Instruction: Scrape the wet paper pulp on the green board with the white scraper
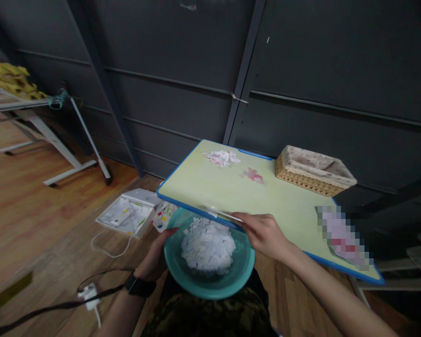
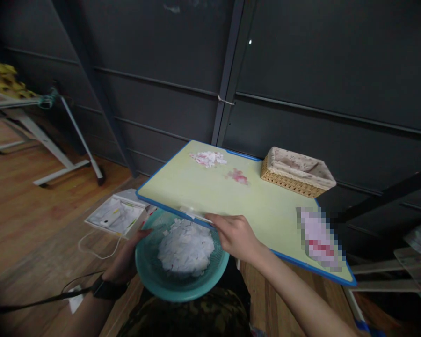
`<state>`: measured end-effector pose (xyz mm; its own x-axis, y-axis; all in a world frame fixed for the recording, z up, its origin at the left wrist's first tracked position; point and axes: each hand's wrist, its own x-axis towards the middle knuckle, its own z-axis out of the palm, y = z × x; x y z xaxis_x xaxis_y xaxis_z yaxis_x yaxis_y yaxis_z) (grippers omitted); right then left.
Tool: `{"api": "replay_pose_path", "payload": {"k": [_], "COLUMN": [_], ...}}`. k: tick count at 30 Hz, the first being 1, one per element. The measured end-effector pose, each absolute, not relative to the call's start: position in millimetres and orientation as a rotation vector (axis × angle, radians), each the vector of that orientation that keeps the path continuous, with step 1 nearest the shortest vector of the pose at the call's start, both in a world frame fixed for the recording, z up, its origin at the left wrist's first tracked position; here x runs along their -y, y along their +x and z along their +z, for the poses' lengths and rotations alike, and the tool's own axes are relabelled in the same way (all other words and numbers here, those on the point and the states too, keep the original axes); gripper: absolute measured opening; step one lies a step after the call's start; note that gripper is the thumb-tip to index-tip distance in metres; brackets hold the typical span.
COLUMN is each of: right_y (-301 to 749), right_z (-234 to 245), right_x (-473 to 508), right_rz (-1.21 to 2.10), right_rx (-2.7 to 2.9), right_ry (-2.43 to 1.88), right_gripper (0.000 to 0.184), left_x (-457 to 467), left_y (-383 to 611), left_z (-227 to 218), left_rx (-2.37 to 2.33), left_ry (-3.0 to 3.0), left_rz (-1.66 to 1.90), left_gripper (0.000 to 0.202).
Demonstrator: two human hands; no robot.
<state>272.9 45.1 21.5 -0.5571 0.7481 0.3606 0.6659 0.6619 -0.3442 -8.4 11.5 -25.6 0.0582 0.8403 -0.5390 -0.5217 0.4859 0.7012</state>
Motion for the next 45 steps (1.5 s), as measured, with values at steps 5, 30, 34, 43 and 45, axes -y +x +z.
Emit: {"api": "replay_pose_path", "payload": {"k": [5,30,34,43,45], "right_y": [269,351,350,365,370], "right_z": [33,53,54,59,54], "right_x": [-41,-234,-254,-274,-277], "right_rz": [0.320,0.086,0.175,0.314,0.387], "right_rx": [2.334,1.650,1.808,1.860,1.854], "right_ry": [-1.122,-1.653,-1.579,-1.571,-1.564], "right_gripper": [0.028,0.036,0.030,0.026,0.026], "left_x": [-10,-12,-6,7,9], "left_y": [-9,-1,8,31,36], "left_z": [-30,-52,-68,-118,-125], "left_rx": [-1.078,-1.129,-1.178,-1.210,-1.183], "left_ry": [0.399,0.321,0.183,-0.086,-0.117], "left_rz": [1.073,1.102,1.038,0.940,0.915], "left_gripper": [0.044,0.035,0.007,0.052,0.057]}}
